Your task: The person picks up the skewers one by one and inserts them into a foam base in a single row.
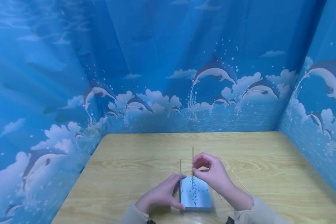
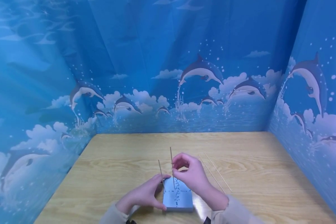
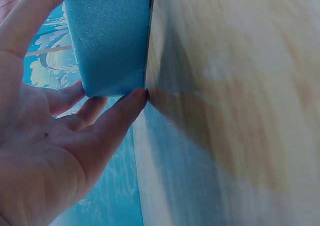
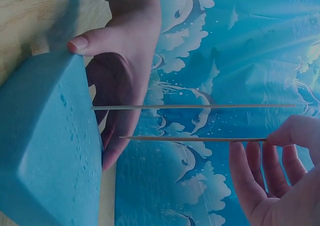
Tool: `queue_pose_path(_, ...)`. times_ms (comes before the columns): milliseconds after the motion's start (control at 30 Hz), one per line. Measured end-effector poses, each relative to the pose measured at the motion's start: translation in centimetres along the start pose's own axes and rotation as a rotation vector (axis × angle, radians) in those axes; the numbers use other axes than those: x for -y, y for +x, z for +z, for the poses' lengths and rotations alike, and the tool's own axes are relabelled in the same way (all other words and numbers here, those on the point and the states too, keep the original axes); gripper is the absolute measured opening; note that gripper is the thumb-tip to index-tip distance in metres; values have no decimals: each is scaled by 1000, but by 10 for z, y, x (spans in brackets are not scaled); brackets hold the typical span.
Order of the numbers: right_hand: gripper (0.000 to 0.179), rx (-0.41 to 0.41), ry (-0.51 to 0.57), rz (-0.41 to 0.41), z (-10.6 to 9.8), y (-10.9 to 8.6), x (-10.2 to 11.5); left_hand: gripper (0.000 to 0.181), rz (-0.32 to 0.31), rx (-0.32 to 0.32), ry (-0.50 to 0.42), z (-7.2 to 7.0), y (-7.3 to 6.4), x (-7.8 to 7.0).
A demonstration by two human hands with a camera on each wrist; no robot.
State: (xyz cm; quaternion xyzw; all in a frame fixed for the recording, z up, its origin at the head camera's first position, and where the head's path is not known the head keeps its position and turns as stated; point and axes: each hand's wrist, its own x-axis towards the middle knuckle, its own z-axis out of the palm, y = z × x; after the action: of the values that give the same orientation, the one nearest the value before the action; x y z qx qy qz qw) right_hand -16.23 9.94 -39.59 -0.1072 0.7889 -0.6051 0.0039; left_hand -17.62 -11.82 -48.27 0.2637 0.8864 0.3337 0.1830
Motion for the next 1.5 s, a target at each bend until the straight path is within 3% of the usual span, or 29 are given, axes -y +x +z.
queue_pose_path(300, 20, 31, 17, -50, 12, -2, -3, 107, 38, -8, 21, 0, 0, 2)
queue_pose_path(600, 22, 73, 11, -31, 20, -2, -8, 104, 106, -24, 35, 3, 0, 4)
queue_pose_path(1500, 19, 83, -9, -13, 25, -1, -11, 103, 83, -10, 34, 1, 1, 4)
